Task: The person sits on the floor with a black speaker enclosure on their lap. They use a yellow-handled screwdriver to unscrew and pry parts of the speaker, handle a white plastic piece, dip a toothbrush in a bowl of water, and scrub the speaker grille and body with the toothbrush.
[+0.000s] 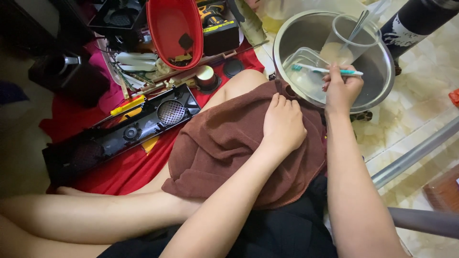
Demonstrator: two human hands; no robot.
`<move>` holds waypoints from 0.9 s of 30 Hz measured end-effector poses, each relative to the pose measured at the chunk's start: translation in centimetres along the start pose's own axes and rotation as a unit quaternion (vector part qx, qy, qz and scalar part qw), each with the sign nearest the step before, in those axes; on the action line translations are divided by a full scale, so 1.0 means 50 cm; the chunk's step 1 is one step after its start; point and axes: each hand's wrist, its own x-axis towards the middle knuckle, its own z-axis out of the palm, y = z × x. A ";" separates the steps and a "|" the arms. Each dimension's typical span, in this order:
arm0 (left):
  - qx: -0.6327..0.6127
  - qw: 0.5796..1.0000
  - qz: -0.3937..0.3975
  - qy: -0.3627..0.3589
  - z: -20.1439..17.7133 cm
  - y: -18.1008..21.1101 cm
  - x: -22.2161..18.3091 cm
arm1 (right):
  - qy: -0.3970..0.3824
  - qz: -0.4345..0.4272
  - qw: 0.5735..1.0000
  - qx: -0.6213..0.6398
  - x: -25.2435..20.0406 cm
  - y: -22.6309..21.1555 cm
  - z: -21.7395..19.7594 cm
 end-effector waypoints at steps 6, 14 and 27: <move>0.001 1.000 -0.004 0.017 0.000 0.001 -0.002 | 0.015 0.010 1.000 -0.007 0.008 0.014 -0.002; 0.006 1.000 -0.004 -0.002 -0.003 0.001 -0.001 | 0.031 0.007 0.998 -0.049 -0.006 -0.007 0.003; -0.174 0.953 0.061 0.242 0.043 -0.022 -0.003 | 0.085 0.082 0.983 0.139 0.027 0.017 -0.021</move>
